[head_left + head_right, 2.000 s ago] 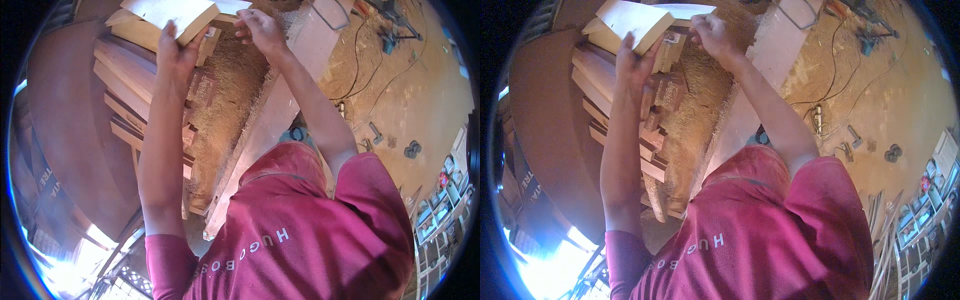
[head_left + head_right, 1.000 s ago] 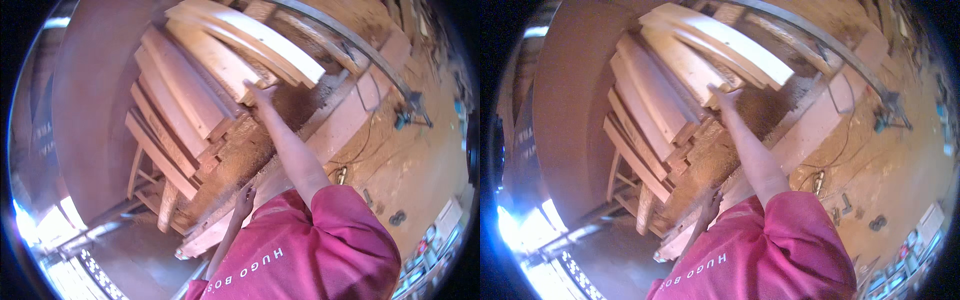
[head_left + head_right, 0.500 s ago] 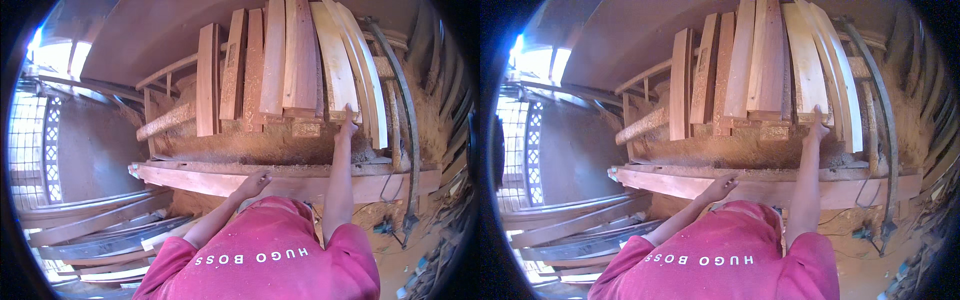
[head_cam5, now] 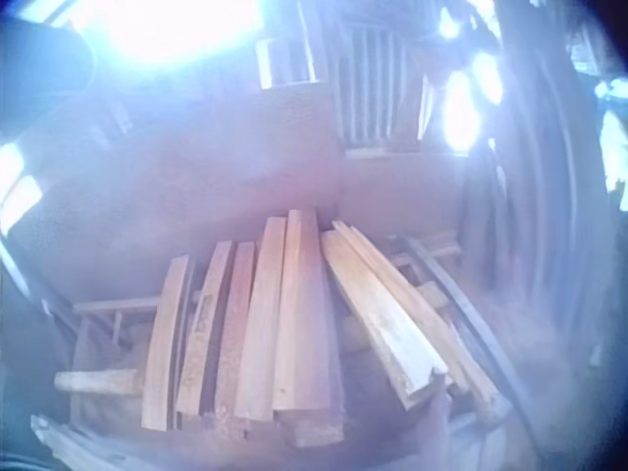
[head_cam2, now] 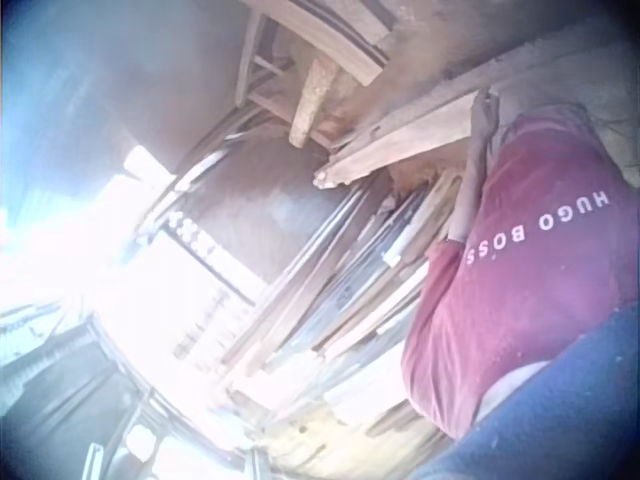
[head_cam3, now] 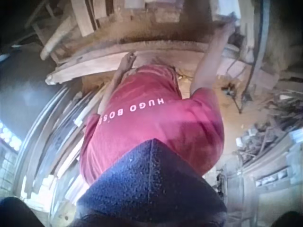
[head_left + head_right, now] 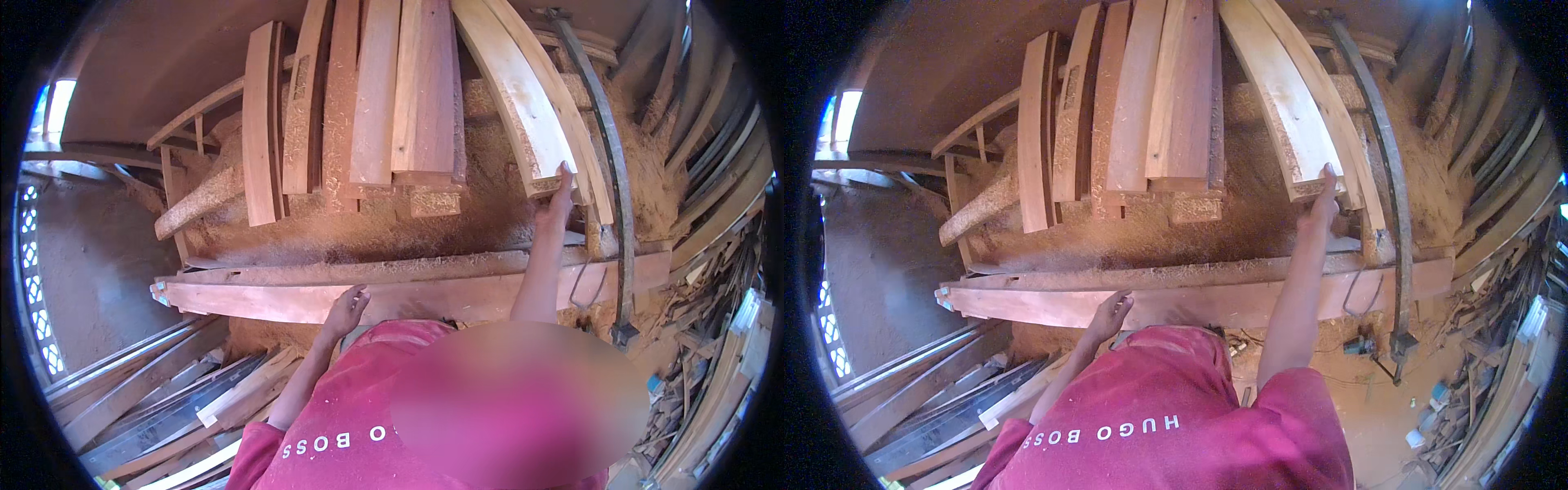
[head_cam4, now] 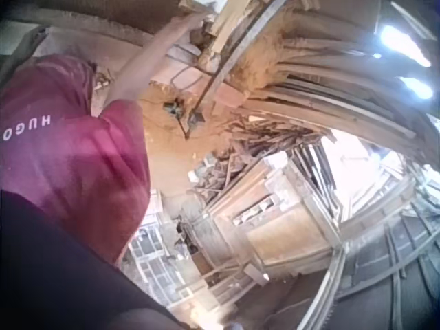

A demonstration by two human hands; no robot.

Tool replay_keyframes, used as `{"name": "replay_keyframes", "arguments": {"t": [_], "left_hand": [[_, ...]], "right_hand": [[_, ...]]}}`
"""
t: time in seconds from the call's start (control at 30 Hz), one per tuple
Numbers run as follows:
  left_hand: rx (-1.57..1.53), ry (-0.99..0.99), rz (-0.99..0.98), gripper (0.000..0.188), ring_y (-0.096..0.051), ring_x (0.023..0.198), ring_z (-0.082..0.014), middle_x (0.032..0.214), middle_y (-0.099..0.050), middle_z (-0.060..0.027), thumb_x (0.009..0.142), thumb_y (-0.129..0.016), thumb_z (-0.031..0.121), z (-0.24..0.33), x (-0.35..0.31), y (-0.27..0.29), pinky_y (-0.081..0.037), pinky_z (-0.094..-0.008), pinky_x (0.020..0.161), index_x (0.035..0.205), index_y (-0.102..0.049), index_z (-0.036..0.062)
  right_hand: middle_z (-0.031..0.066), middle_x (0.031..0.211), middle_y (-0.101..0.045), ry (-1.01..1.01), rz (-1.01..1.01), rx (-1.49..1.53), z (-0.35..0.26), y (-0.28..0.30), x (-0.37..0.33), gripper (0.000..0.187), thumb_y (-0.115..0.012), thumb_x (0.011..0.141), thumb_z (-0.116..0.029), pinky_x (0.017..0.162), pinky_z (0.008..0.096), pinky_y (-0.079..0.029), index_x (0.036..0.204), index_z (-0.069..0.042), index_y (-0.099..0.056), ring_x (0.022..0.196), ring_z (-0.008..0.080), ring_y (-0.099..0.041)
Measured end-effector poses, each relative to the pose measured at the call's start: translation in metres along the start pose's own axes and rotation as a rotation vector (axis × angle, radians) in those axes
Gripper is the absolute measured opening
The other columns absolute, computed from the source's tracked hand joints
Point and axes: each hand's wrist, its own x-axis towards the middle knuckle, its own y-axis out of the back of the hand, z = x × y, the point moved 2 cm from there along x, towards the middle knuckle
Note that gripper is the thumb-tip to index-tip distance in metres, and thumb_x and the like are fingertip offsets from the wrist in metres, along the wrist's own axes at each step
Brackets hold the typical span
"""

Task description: The person handles various wooden boards, moving them from one area of the workshop to another, and sorting through a pile of lumber.

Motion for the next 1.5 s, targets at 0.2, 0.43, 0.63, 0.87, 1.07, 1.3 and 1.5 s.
{"name": "replay_keyframes", "arguments": {"t": [0.2,0.43,0.63,0.87,1.07,1.3,1.5], "left_hand": [[0.079,-0.099,-0.100,0.051,-0.066,0.107,-0.0326,0.119,-0.065,-0.0226,0.101,-0.054,0.039,0.038,0.032,0.002,-0.051,-0.0396,0.093,0.133,-0.054,-0.0019],[0.075,-0.290,-0.007,0.050,-0.065,0.106,-0.0307,0.114,-0.068,-0.0220,0.104,-0.051,0.039,0.090,0.086,0.016,-0.050,-0.0380,0.092,0.127,-0.058,-0.0044],[0.083,-0.214,-0.174,0.048,-0.063,0.101,-0.0234,0.119,-0.065,-0.0151,0.105,-0.047,0.039,0.081,0.075,0.021,-0.050,-0.0377,0.091,0.131,-0.057,-0.0003],[0.139,-0.182,-0.220,0.054,-0.067,0.100,-0.0316,0.121,-0.064,-0.0223,0.097,-0.062,0.037,0.021,0.013,-0.001,-0.053,-0.0418,0.090,0.137,-0.053,0.0012],[0.066,-0.176,-0.101,0.051,-0.067,0.102,-0.0319,0.119,-0.065,-0.0223,0.099,-0.059,0.038,-0.003,-0.007,0.008,-0.054,-0.0404,0.089,0.135,-0.054,0.0015],[-0.123,-0.164,0.068,0.050,-0.066,0.102,-0.0292,0.117,-0.065,-0.0205,0.100,-0.058,0.036,-0.011,-0.017,0.023,-0.053,-0.0392,0.089,0.137,-0.052,0.0026],[-0.245,-0.165,0.016,0.051,-0.066,0.103,-0.0249,0.116,-0.066,-0.0186,0.101,-0.057,0.035,-0.025,0.005,0.015,-0.053,-0.0375,0.088,0.138,-0.051,0.0011]], "right_hand": [[0.0101,0.113,-0.064,0.050,-0.079,-0.037,0.028,0.031,0.032,0.073,-0.082,0.075,-0.051,0.070,0.0340,-0.051,0.123,0.000,-0.060,0.090,0.0205,-0.064],[0.0125,0.122,-0.062,0.030,-0.080,-0.200,0.034,0.035,0.036,0.092,-0.080,0.073,-0.060,0.088,0.0412,-0.051,0.135,0.003,-0.051,0.110,0.0231,-0.061],[0.0277,0.141,-0.047,0.575,0.258,-0.430,0.048,0.043,-0.024,0.091,-0.075,0.085,-0.049,0.110,0.0431,-0.039,0.139,0.015,-0.040,0.132,0.0368,-0.046],[0.0306,0.133,-0.049,1.044,-0.459,-0.984,0.064,-0.071,-0.162,0.082,-0.078,0.078,-0.049,0.104,0.0507,-0.041,0.136,0.003,-0.050,0.125,0.0425,-0.049],[0.0382,0.145,-0.035,1.024,-0.265,-1.428,0.081,-0.171,-0.187,0.103,-0.080,0.070,-0.057,0.109,0.0590,-0.035,0.149,-0.006,-0.038,0.133,0.0518,-0.040],[0.0402,0.144,-0.035,0.830,-0.279,-1.563,0.082,-0.179,-0.185,0.109,-0.079,0.071,-0.059,0.107,0.0538,-0.040,0.153,-0.007,-0.029,0.133,0.0506,-0.042],[0.0382,0.135,-0.044,0.876,-0.358,-1.716,0.048,-0.094,-0.200,0.100,-0.081,0.070,-0.050,0.105,0.0545,-0.041,0.148,-0.008,-0.034,0.129,0.0519,-0.042]]}}
